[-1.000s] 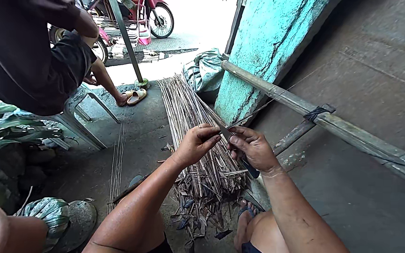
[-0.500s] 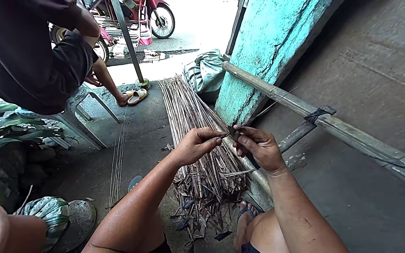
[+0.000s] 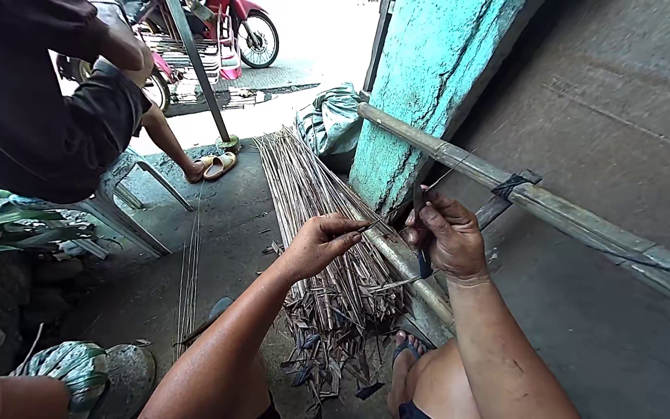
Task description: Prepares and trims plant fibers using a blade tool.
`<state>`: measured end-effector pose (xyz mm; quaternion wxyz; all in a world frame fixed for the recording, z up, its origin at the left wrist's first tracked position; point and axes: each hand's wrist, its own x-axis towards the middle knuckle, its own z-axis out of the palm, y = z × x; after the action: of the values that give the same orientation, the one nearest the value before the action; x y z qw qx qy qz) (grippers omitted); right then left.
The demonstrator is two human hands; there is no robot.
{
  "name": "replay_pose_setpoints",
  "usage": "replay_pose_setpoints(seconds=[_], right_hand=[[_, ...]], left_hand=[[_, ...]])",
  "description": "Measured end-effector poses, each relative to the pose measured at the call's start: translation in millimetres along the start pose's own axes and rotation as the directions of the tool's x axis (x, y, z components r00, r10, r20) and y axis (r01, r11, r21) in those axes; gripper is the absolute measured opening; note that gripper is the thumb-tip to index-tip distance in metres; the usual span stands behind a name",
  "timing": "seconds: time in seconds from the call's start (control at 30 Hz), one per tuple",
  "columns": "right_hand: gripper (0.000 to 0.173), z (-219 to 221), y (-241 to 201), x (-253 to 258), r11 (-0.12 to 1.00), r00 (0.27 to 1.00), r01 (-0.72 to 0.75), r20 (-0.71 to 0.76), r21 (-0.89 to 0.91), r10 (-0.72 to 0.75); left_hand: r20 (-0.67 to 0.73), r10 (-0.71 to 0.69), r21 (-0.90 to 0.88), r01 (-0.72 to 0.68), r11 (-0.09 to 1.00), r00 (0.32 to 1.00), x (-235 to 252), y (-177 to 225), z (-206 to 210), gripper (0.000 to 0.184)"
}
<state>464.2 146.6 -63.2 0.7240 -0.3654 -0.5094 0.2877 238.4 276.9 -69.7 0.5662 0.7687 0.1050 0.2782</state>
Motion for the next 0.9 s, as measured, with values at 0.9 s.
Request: replay_pose_setpoints(seconds=[0.9], right_hand=[[0.028, 33, 11, -7, 0.959, 0.959, -0.284, -0.006, -0.021, 0.284]], left_hand=[[-0.236, 0.116, 0.209, -0.067, 0.976, 0.965, 1, -11, 8, 0.013]])
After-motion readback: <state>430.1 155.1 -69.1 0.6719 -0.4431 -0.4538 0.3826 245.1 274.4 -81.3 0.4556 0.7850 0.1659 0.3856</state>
